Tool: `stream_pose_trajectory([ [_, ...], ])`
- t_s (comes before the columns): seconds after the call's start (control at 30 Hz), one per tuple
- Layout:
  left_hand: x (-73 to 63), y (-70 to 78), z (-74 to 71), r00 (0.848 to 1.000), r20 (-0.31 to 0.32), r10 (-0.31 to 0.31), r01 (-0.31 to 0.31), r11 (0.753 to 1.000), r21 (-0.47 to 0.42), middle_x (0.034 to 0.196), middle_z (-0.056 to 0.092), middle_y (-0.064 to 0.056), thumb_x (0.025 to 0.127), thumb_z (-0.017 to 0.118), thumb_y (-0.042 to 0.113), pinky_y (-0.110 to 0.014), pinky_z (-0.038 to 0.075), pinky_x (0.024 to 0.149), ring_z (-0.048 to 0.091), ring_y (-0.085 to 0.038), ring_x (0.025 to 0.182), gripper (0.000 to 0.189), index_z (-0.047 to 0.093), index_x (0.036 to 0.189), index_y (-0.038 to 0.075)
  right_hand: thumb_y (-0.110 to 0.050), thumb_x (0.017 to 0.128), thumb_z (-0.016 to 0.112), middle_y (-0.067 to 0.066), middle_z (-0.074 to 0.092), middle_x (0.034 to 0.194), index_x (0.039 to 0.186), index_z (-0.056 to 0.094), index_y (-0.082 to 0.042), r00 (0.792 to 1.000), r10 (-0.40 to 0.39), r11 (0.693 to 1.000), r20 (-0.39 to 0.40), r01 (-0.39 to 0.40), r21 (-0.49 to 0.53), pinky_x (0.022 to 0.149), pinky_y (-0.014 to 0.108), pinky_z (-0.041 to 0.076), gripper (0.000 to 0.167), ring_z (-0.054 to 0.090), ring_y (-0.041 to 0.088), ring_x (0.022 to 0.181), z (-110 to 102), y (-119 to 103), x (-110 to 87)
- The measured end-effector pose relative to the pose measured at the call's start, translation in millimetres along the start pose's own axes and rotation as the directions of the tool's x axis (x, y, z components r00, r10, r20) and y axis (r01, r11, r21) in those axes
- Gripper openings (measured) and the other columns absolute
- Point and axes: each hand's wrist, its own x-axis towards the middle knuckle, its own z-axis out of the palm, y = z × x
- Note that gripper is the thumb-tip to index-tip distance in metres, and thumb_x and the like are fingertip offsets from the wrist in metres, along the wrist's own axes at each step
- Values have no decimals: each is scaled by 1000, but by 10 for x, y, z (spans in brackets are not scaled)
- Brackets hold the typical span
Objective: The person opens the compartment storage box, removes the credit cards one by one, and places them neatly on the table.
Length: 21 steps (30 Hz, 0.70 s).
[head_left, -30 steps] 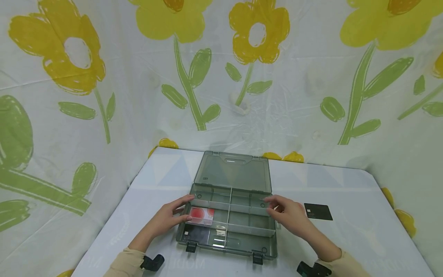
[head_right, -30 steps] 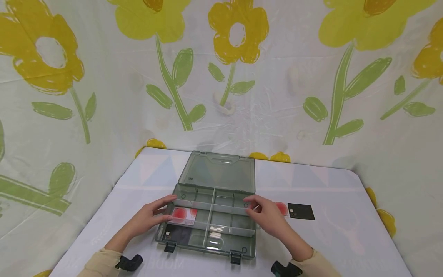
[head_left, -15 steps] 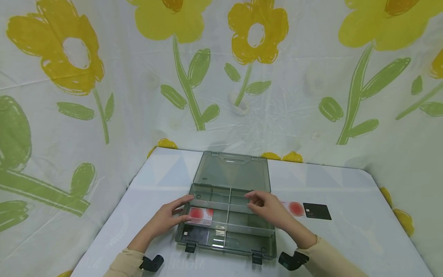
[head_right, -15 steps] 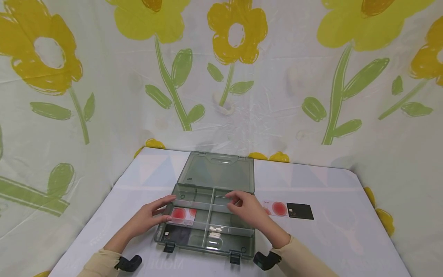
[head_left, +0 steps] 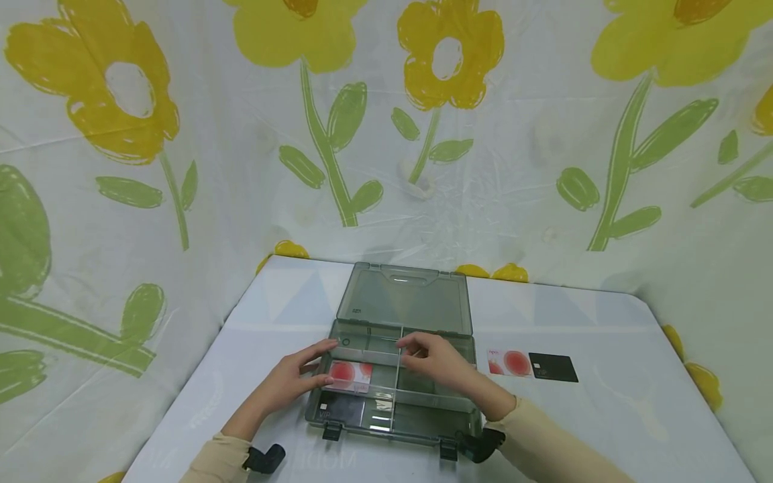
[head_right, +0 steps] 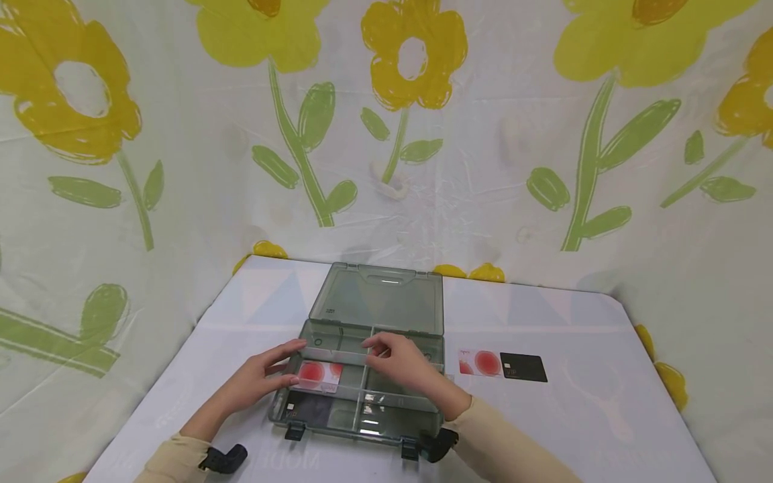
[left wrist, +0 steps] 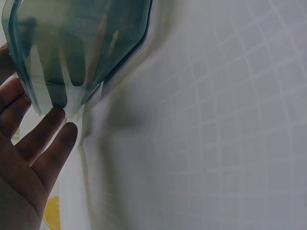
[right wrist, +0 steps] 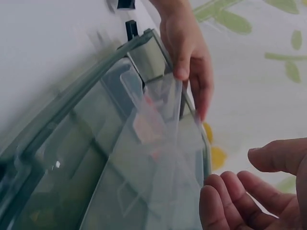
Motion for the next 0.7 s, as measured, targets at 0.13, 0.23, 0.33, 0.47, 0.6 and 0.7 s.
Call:
stream_pose_trajectory([
  [0.13, -1, -2, -1, 1000, 2, 2, -2, 1000, 2, 157, 44, -13, 90, 77, 37, -48, 49, 110, 42, -39, 143, 71, 50, 150, 10, -16, 101, 64, 6, 68, 103, 129, 65, 0, 999, 9, 998, 40, -11, 61, 80, 42, 65, 32, 69, 25, 92, 84, -30, 87],
  [0.23, 2, -6, 0, 1000, 2, 0, 0, 1000, 6, 157, 44, -13, 90, 77, 37, -48, 48, 110, 42, -39, 143, 72, 50, 150, 10, -17, 102, 63, 13, 69, 111, 131, 63, 3, 996, 24, 991, 89, -35, 131, 87, 46, 63, 36, 70, 34, 99, 124, -38, 141],
  [0.33, 6, -9, 2, 1000, 2, -6, 6, 1000, 5, 157, 44, -13, 90, 77, 37, -49, 48, 110, 42, -38, 143, 72, 50, 150, 11, -18, 103, 62, 20, 67, 120, 135, 58, 7, 990, 45, 980, 135, -71, 187, 92, 47, 61, 41, 69, 38, 105, 149, -50, 185],
  [0.47, 10, -14, 6, 1000, 4, -18, 18, 1000, 5, 157, 44, -12, 89, 77, 38, -49, 48, 110, 42, -38, 143, 72, 51, 150, 12, -18, 105, 59, 27, 61, 132, 138, 54, 12, 980, 69, 970, 189, -110, 215, 96, 45, 60, 45, 68, 38, 111, 188, -94, 228],
  [0.6, 12, -19, 7, 1000, 6, -18, 18, 1000, 3, 157, 44, -12, 90, 77, 38, -49, 48, 110, 41, -38, 144, 71, 51, 151, 13, -20, 105, 58, 27, 56, 140, 141, 51, 12, 964, 109, 962, 241, -164, 219, 100, 45, 58, 48, 66, 36, 116, 243, -148, 253],
  [0.7, 12, -18, 7, 1000, 7, -18, 18, 1000, 0, 157, 44, -12, 90, 77, 38, -48, 48, 110, 41, -38, 144, 71, 50, 151, 12, -23, 104, 60, 25, 54, 143, 143, 49, 11, 950, 145, 947, 277, -215, 239, 105, 47, 54, 53, 63, 37, 121, 286, -174, 272],
])
